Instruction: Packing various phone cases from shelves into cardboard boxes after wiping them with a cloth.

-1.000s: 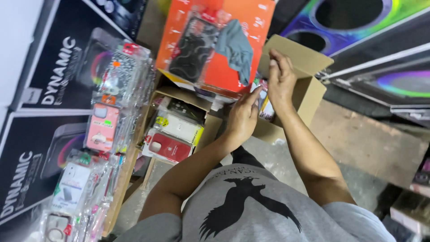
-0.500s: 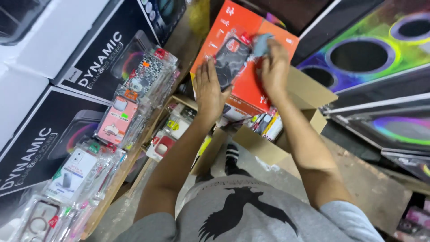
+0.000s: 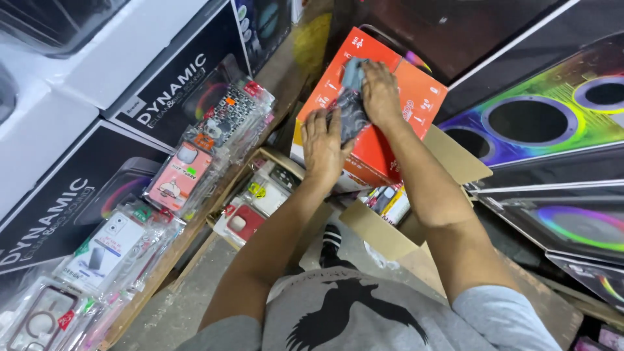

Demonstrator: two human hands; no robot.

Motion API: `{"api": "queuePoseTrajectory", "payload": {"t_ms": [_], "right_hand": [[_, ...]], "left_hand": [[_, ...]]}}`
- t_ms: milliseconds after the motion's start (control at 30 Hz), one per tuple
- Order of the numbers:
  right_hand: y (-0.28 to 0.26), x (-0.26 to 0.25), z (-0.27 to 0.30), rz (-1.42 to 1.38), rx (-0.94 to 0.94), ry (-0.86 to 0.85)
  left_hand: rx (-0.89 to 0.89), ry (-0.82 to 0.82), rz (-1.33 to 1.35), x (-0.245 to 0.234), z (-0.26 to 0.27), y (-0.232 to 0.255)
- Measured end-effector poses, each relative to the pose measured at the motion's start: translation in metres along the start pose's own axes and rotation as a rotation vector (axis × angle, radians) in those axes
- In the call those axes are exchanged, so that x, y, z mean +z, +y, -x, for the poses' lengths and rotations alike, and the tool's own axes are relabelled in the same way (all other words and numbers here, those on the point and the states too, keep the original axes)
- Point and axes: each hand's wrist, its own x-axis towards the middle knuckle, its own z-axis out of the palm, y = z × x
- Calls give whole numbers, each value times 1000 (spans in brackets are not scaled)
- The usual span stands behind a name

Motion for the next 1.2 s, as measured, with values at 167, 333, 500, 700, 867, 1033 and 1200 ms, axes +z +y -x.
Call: {"api": "queuePoseTrajectory", "payload": {"t_ms": [167, 333, 500, 700, 867, 1033, 1200], "right_hand": [[-3, -18, 19, 36, 91, 28], [-4, -44, 71, 172, 98, 33], [-37, -70, 94, 48, -95, 208], [-65, -38, 86, -114, -260, 116], [29, -31, 75, 120, -162, 266], [51, -72, 83, -194, 266, 440], [-64, -127, 74, -492, 193, 640]], "left_hand": [[-20, -5, -43, -11, -7, 5], [-42, -50, -50, -11, -7, 9], [-26, -170, -3, -32, -12, 18], [-19, -211, -12, -31, -10, 5], [18, -210, -11, -9, -15, 1], [-164, -418, 329, -50, -38, 20], [-990, -918, 1643, -58, -53, 15]]}}
